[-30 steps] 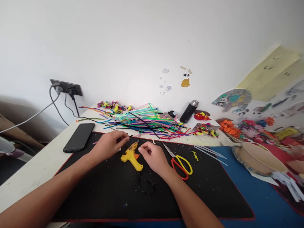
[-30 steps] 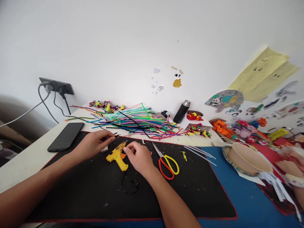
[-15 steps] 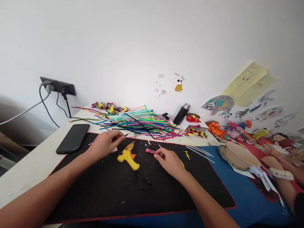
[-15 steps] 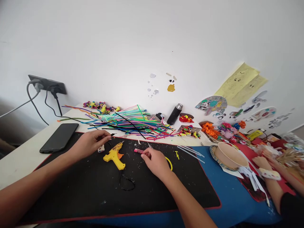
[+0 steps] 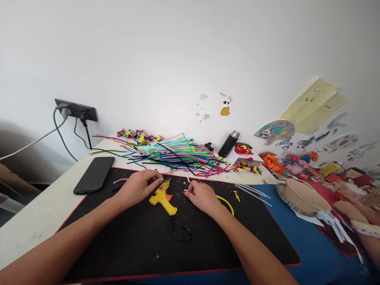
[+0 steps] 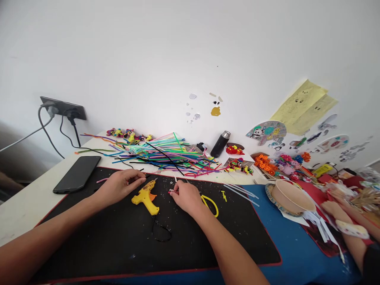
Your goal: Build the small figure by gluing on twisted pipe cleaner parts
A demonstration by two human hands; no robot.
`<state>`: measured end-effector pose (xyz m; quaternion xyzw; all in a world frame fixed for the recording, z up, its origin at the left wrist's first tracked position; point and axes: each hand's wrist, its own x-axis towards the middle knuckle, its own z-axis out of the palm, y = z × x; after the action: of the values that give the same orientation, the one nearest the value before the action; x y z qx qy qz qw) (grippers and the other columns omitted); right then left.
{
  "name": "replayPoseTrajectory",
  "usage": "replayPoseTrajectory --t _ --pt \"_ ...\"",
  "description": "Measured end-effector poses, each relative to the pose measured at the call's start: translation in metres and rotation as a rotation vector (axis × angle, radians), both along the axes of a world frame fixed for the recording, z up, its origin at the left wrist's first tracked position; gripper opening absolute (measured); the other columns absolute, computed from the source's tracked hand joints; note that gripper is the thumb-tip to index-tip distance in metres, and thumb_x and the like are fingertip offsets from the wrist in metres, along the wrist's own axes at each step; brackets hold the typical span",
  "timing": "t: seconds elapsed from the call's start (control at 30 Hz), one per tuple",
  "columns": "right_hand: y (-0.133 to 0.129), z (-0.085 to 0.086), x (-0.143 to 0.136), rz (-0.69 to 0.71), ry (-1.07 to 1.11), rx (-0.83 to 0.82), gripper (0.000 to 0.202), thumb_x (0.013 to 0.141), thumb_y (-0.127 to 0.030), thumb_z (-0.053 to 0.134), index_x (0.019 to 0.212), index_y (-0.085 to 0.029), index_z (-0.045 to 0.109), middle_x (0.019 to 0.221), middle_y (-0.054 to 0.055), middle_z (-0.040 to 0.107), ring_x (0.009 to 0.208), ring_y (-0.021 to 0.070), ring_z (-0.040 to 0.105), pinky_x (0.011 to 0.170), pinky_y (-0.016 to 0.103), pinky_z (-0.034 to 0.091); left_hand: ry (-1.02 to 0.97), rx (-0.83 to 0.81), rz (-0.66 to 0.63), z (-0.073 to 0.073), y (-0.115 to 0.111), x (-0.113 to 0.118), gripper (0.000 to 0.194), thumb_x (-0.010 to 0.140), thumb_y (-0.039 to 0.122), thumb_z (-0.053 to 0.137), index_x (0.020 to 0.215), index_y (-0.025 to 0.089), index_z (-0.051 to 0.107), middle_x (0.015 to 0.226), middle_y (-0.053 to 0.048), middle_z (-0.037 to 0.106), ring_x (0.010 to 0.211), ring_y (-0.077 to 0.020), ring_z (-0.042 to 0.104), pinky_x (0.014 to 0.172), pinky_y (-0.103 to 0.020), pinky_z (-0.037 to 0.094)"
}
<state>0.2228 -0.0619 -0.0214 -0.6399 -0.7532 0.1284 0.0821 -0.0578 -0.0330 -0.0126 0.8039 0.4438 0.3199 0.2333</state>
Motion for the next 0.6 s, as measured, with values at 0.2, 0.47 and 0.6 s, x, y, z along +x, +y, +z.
replayPoseTrajectory --t 0.2,0.47,0.6 --pt "0.0 0.001 -0.014 0.006 0.606 -0.122 0.023 0.093 -0.039 0.07 0.084 -0.022 0.059 0.058 -0.006 0.058 0.052 0.0122 0.055 0.054 0.024 0.035 -0.248 -0.236 -0.096 0.013 -0.007 0.015 0.038 0.096 0.056 0.058 0.083 0.021 0.068 0.079 -0.001 0.07 0.074 -0.0187 0.061 0.069 -0.027 0.045" --pt "0.043 0.005 -0.052 0.052 1.299 -0.237 0.043 0.084 -0.061 0.074 0.082 -0.023 0.053 0.055 -0.008 0.058 0.038 0.0094 0.049 0.034 0.019 0.03 -0.566 -0.472 -0.108 0.033 0.02 0.049 0.045 0.082 0.065 0.073 0.075 0.021 0.067 0.072 -0.002 0.067 0.071 -0.019 0.061 0.072 -0.03 0.051" --pt "0.056 -0.007 -0.056 -0.007 1.504 -0.26 0.043 0.08 -0.06 0.076 0.082 -0.022 0.055 0.057 -0.007 0.061 0.041 0.011 0.058 0.033 0.018 0.034 -0.645 -0.544 -0.059 0.026 0.03 0.058 0.046 0.079 0.066 0.077 0.077 0.021 0.067 0.074 -0.002 0.069 0.073 -0.0196 0.064 0.074 -0.031 0.054"
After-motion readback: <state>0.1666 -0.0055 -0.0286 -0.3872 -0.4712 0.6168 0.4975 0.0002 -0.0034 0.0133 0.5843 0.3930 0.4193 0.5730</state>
